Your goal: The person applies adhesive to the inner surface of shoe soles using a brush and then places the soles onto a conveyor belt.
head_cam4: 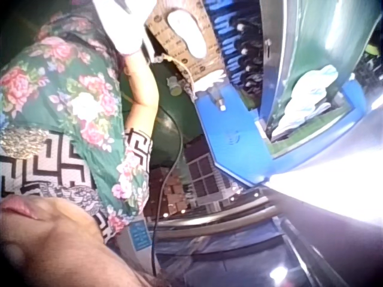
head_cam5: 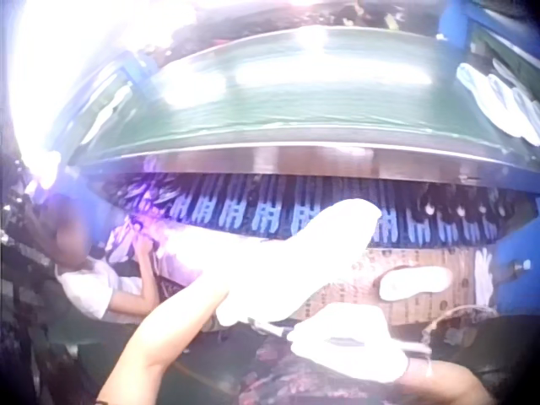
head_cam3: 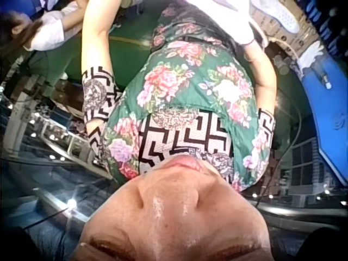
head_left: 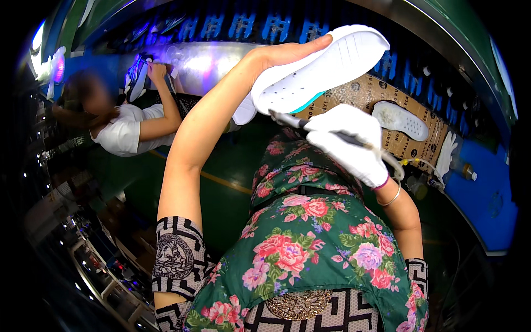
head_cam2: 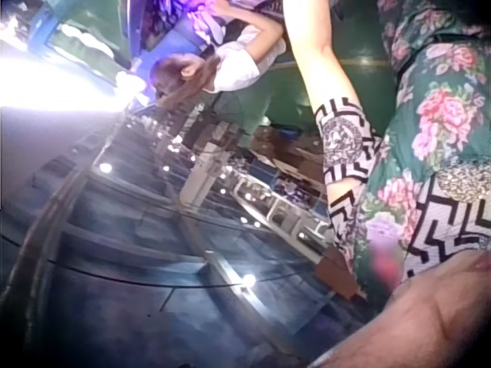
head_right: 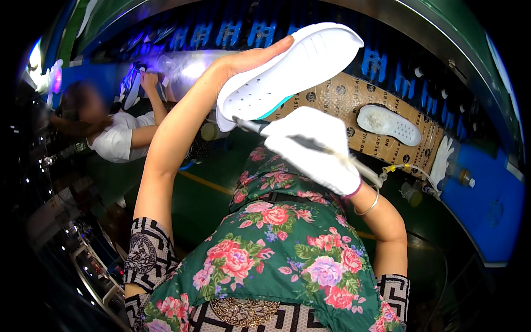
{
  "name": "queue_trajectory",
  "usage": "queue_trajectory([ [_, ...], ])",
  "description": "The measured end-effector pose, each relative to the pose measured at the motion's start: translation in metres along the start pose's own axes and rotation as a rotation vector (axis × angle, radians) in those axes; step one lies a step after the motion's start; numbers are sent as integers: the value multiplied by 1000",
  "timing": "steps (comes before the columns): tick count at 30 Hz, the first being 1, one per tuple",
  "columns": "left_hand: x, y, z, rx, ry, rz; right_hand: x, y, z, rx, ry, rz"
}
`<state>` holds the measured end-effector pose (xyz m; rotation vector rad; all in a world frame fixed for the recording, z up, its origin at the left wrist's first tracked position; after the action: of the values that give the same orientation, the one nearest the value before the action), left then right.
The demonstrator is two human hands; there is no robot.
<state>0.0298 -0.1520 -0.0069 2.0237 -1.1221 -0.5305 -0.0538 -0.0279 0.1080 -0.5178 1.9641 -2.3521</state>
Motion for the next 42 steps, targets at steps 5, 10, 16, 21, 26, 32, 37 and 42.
queue_trajectory([
  [5, -10, -5, 14, -246, -72, -785, 44, 35, -7, -187, 359, 419],
  [10, -44, -11, 13, -534, -179, -1158, 78, 17, 3, 9, 447, -75],
  [16, -69, -20, 15, -539, -47, -1181, 78, 16, 9, -6, 350, -180],
  [21, -82, -42, -6, -371, -76, -850, 80, 26, 0, -44, 325, -172],
  [26, -89, -22, -35, -525, -156, -1619, 59, 6, -13, 43, 263, -261],
  [32, -116, -26, -50, -675, -387, -1649, 51, -20, -22, 98, 280, -327],
  [37, -120, -7, -49, -760, -129, -1319, 48, -28, -26, 150, 300, -220],
  [42, -118, -15, -44, -881, -206, -1639, 44, -43, -24, 286, 236, -286],
])
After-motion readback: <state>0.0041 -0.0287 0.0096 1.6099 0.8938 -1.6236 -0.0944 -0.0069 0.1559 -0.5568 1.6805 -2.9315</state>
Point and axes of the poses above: each hand's wrist, its own z-axis towards the middle knuckle, its own x-axis out of the back of the hand, y = z × x, the point moved 9 cm from there along z, towards the middle knuckle, and after that the axes turned 3 degrees about -y, right-handed, at the moved point
